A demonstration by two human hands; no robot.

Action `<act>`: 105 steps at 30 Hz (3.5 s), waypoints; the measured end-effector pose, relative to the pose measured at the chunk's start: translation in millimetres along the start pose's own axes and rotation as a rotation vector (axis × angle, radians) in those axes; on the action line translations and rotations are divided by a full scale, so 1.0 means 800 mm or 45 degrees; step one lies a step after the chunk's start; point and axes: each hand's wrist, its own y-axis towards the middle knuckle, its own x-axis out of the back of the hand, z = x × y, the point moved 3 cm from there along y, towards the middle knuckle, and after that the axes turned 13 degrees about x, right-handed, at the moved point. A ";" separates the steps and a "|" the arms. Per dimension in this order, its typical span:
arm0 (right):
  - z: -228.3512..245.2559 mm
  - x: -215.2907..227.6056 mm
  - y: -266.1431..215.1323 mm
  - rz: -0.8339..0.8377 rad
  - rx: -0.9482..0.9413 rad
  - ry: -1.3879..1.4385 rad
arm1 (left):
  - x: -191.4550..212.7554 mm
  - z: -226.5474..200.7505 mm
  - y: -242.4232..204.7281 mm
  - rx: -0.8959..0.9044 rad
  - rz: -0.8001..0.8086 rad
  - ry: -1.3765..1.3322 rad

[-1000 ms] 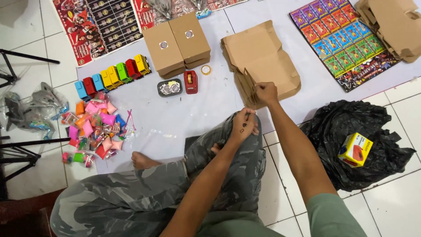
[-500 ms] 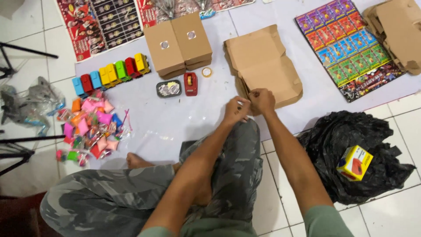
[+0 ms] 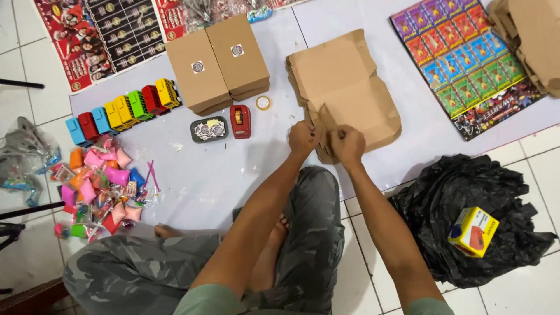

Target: The person is sitting on the floor, folding cardboard boxes and packing items wrapped in black plastic into them.

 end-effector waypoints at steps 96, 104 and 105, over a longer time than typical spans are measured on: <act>0.483 0.143 -0.255 -0.365 0.783 1.105 | 0.390 0.005 -0.362 -0.692 0.043 -1.195; 0.472 0.137 -0.252 -0.279 0.750 1.087 | 0.355 0.181 -0.253 -0.669 0.045 -1.146; 0.471 0.138 -0.253 -0.276 0.750 1.088 | 0.357 0.184 -0.254 -0.667 0.045 -1.138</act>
